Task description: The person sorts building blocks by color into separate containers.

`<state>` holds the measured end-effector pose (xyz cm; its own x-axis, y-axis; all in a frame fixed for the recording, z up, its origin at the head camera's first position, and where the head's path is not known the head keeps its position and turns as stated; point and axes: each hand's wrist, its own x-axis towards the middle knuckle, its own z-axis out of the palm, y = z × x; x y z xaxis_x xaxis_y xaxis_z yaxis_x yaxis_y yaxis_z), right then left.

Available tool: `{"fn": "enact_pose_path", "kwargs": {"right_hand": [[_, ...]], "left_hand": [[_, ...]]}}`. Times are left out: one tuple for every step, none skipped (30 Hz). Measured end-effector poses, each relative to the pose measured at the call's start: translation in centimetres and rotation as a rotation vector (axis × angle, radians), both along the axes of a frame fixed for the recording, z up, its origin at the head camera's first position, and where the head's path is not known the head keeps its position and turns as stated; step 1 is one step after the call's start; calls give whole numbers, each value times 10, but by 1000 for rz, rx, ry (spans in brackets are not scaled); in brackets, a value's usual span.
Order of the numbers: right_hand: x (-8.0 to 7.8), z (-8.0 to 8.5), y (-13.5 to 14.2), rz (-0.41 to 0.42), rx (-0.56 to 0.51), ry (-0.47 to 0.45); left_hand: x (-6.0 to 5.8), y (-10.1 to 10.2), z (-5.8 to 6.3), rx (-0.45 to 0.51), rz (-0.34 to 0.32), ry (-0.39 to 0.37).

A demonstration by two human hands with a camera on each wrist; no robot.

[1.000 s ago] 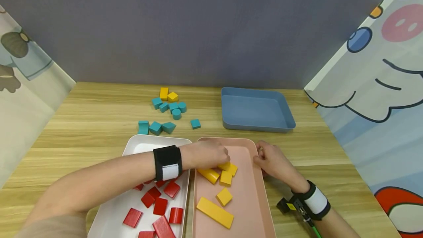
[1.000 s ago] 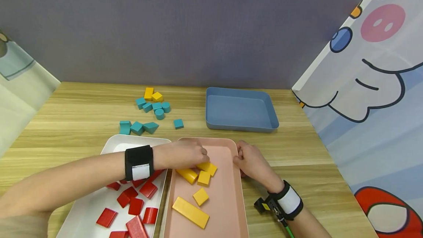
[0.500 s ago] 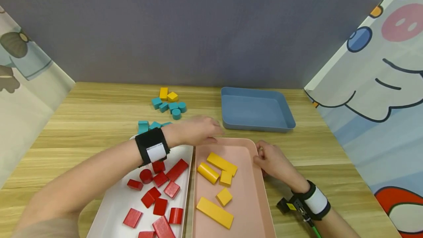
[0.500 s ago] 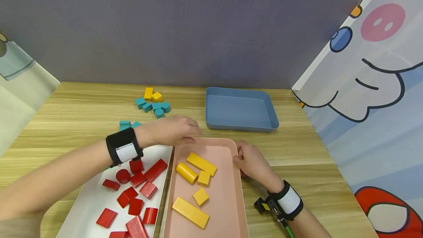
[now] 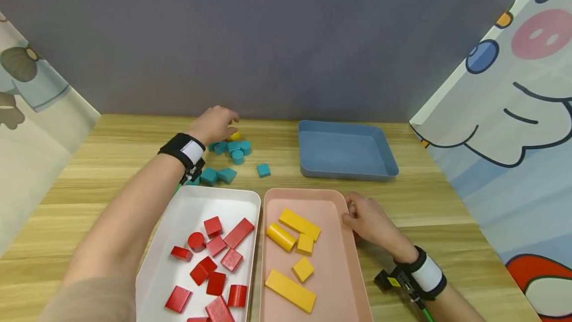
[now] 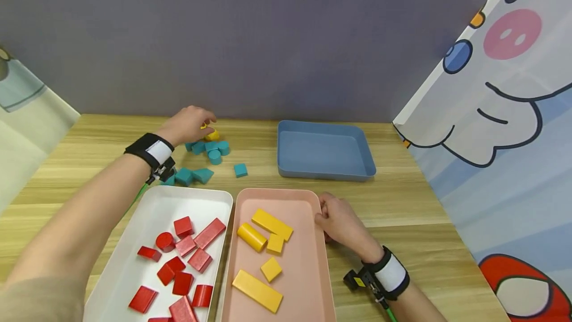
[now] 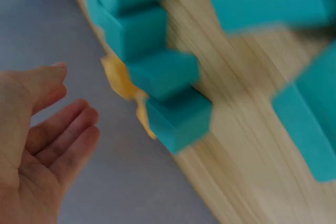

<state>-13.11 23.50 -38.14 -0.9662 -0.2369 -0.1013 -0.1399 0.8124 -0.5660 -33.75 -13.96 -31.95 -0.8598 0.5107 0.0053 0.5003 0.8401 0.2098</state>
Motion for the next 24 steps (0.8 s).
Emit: {"fn": "enact_pose_path", "kwargs": {"right_hand": [[0, 0, 0, 0, -2, -1], [0, 0, 0, 0, -6, -7], [0, -1, 0, -2, -9, -12], [-1, 0, 0, -2, -10, -12], [-1, 0, -1, -3, -10, -13], [-1, 0, 0, -2, -12, -11], [-1, 0, 0, -2, -12, -8], [-1, -1, 0, -4, -12, -8], [-1, 0, 0, -5, -13, -7], [-1, -1, 0, -4, -14, -6], [-1, -1, 0, 0, -17, -6], [0, -1, -1, 1, -19, -6], [0, -1, -1, 0, -20, -10], [0, -1, -1, 0, -23, -11], [0, -1, -1, 5, -24, -10], [0, -2, -1, 6, -24, -9], [0, -1, -2, 8, -23, -7], [0, -1, -2, 5, -22, -6], [0, -1, -2, 8, -19, -2], [0, -1, -1, 9, -17, 1], [0, -1, -1, 10, -17, 3], [0, 0, -1, 6, -16, 2], [0, 0, -1, 7, -16, 3], [0, 0, 0, 6, -14, 6]], "left_hand": [[-3, -3, -2, -15, 16, -14], [-5, -6, -3, -23, 30, -28], [-7, -8, -5, -28, 39, -39], [-8, -8, -6, -34, 46, -53], [-10, -9, -8, -40, 53, -67], [-10, -8, -9, -44, 58, -82], [-11, -8, -10, -50, 59, -97], [-11, -6, -11, -58, 62, -113], [-12, -5, -13, -65, 60, -123], [-12, -4, -14, -75, 57, -130], [-12, -4, -15, -86, 50, -132], [-12, -3, -16, -97, 43, -130], [-12, -3, -18, -105, 35, -124], [-12, -3, -19, -114, 29, -115], [-12, -3, -21, -118, 20, -105], [-12, -3, -22, -124, 12, -97], [-13, -3, -23, -127, 6, -89], [-13, -3, -23, -128, 1, -83], [-13, -3, -23, -127, -4, -78], [-13, -3, -23, -124, -9, -76], [-12, -2, -22, -120, -15, -76], [-12, -1, -20, -116, -24, -72], [-11, 0, -18, -108, -33, -67], [-11, 1, -16, -99, -40, -65]]}}
